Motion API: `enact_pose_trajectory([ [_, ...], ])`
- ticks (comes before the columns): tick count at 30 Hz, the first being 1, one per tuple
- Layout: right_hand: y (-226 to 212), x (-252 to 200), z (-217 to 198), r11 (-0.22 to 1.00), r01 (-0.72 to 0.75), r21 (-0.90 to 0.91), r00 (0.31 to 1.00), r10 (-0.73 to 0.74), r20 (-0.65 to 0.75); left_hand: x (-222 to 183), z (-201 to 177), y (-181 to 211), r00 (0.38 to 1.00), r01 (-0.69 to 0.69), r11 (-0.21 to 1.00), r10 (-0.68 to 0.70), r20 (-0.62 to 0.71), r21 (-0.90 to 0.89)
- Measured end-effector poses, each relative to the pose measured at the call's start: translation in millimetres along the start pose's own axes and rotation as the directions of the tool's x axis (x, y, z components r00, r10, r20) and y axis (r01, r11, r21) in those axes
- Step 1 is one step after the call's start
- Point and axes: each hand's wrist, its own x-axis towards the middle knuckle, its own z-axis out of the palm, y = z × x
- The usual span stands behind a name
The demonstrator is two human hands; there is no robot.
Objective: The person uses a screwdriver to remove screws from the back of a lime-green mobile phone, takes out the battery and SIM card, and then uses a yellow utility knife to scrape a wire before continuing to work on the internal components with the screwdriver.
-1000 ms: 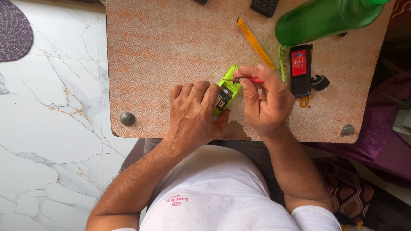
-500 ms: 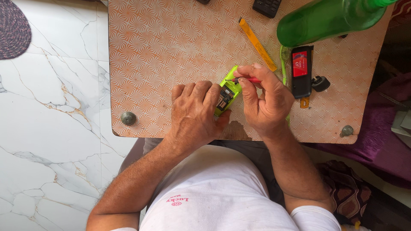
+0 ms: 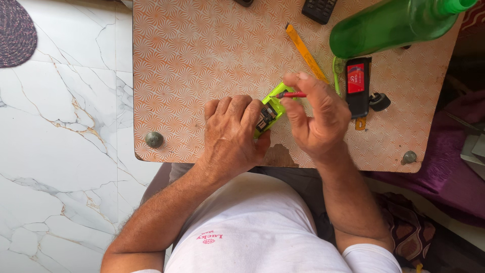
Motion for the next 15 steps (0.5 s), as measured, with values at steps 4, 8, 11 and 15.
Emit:
enact_pose_trajectory([
  [4, -4, 4, -6, 0.997, -0.052, 0.055, 0.998, 0.049, 0.045, -1, 0, -1, 0.999, -0.022, 1.000, 0.022, -0.027, 0.003],
  [8, -7, 10, -9, 0.997, -0.010, 0.075, 0.992, 0.001, 0.127, -1, 0, 0, 1.000, -0.012, 1.000, 0.012, -0.024, 0.011],
  [11, -7, 13, -8, 0.998, -0.004, 0.068, 0.990, -0.006, 0.142, 0, 0, 0, 0.999, -0.016, 1.000, 0.016, -0.029, 0.018],
  [15, -1, 18, -9, 1.000, 0.023, 0.003, 0.994, -0.024, 0.107, 0, 1, -1, 0.999, -0.017, 1.000, 0.017, -0.028, 0.020],
])
